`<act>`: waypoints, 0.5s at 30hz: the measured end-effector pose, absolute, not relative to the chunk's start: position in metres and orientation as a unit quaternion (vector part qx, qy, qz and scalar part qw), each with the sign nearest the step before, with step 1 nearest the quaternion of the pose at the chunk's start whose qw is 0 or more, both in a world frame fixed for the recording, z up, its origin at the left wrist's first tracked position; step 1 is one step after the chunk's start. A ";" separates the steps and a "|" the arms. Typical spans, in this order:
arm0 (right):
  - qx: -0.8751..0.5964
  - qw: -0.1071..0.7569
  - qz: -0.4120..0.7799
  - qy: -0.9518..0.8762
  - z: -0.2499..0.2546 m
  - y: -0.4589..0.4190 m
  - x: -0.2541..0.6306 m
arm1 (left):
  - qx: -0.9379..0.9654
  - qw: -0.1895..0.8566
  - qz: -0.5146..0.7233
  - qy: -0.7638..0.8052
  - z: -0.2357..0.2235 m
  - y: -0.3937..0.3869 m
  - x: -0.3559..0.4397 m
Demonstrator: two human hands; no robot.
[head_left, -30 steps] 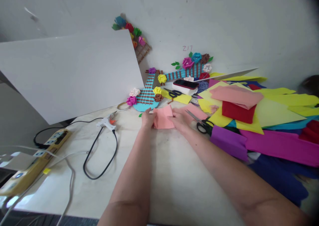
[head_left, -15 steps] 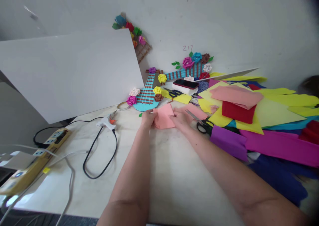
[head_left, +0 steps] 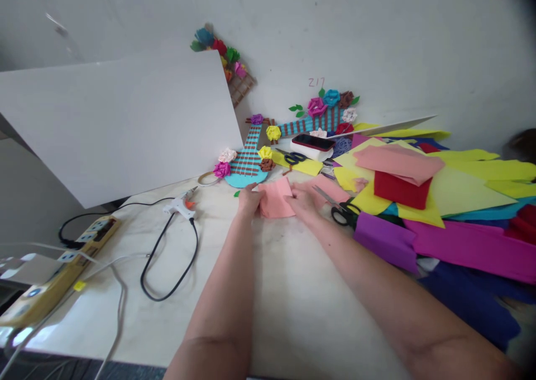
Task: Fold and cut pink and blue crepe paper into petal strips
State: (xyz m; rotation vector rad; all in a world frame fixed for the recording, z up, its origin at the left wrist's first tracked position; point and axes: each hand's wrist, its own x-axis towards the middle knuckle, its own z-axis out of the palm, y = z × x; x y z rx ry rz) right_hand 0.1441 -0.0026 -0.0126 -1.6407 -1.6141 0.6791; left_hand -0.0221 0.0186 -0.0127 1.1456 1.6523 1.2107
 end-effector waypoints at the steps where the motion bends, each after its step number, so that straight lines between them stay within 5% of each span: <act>1: -0.641 0.356 0.261 -0.628 -0.011 -0.003 0.144 | 0.455 0.380 0.477 0.649 -0.012 0.018 -0.022; 15: -0.636 0.378 0.239 -0.629 -0.011 -0.003 0.146 | 0.535 0.297 0.474 0.633 -0.011 0.013 -0.022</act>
